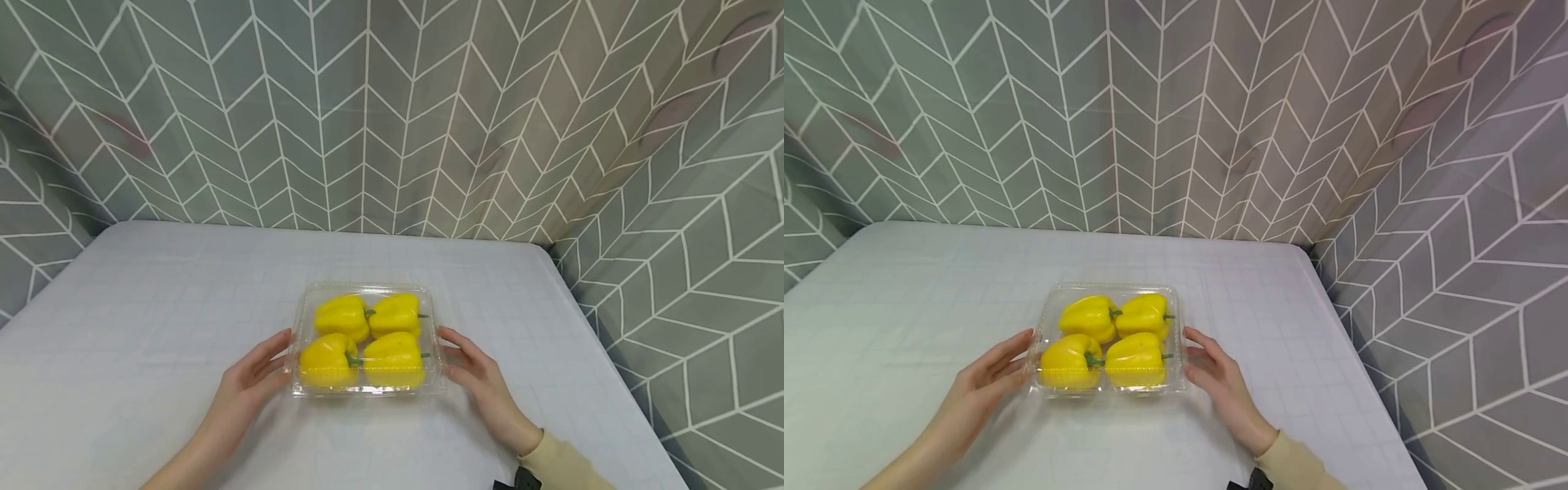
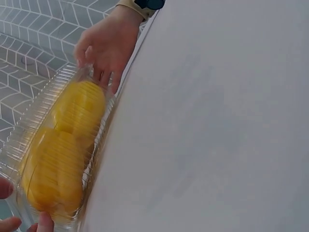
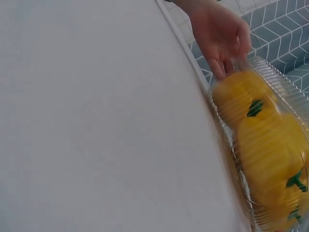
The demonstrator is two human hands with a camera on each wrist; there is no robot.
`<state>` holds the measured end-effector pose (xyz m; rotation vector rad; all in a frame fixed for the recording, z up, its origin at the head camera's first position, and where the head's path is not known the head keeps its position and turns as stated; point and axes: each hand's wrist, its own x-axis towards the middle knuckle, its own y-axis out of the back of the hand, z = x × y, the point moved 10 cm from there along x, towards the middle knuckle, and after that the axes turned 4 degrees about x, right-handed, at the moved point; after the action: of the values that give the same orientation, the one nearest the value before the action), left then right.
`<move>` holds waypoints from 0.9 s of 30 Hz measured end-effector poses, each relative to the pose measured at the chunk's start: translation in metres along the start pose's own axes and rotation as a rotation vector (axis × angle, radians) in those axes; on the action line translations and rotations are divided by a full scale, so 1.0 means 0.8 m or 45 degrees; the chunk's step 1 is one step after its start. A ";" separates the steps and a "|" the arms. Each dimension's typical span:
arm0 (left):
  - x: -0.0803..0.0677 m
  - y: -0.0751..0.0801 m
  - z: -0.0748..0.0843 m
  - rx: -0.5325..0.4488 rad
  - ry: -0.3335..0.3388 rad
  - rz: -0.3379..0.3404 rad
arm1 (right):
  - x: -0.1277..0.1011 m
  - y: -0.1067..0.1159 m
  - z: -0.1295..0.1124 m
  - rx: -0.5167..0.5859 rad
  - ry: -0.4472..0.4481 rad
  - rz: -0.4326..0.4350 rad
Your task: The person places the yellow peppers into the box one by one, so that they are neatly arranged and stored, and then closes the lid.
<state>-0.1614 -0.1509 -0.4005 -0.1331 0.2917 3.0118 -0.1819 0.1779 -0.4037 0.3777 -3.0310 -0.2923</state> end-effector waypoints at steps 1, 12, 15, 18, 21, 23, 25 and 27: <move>-0.002 0.000 -0.001 0.005 -0.003 0.001 | -0.002 -0.001 0.000 0.008 0.006 0.000; -0.010 -0.001 -0.005 0.010 -0.009 0.104 | -0.012 -0.016 -0.016 0.099 0.147 -0.101; -0.011 0.000 -0.006 -0.012 -0.011 0.126 | -0.014 -0.022 -0.016 0.156 0.147 -0.165; -0.012 0.000 -0.007 -0.030 -0.010 0.141 | -0.014 -0.023 -0.014 0.183 0.131 -0.179; -0.012 0.000 -0.009 -0.040 -0.005 0.152 | -0.013 -0.024 -0.012 0.208 0.118 -0.182; -0.012 0.000 -0.009 -0.043 -0.007 0.155 | -0.013 -0.024 -0.012 0.234 0.127 -0.183; -0.012 0.000 -0.009 -0.045 -0.015 0.157 | -0.013 -0.023 -0.013 0.265 0.142 -0.183; -0.012 0.001 -0.008 -0.047 -0.022 0.159 | -0.013 -0.023 -0.014 0.300 0.153 -0.175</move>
<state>-0.1515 -0.1535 -0.4059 -0.0960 0.2515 3.1416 -0.1665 0.1614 -0.3971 0.5980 -2.9310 0.0797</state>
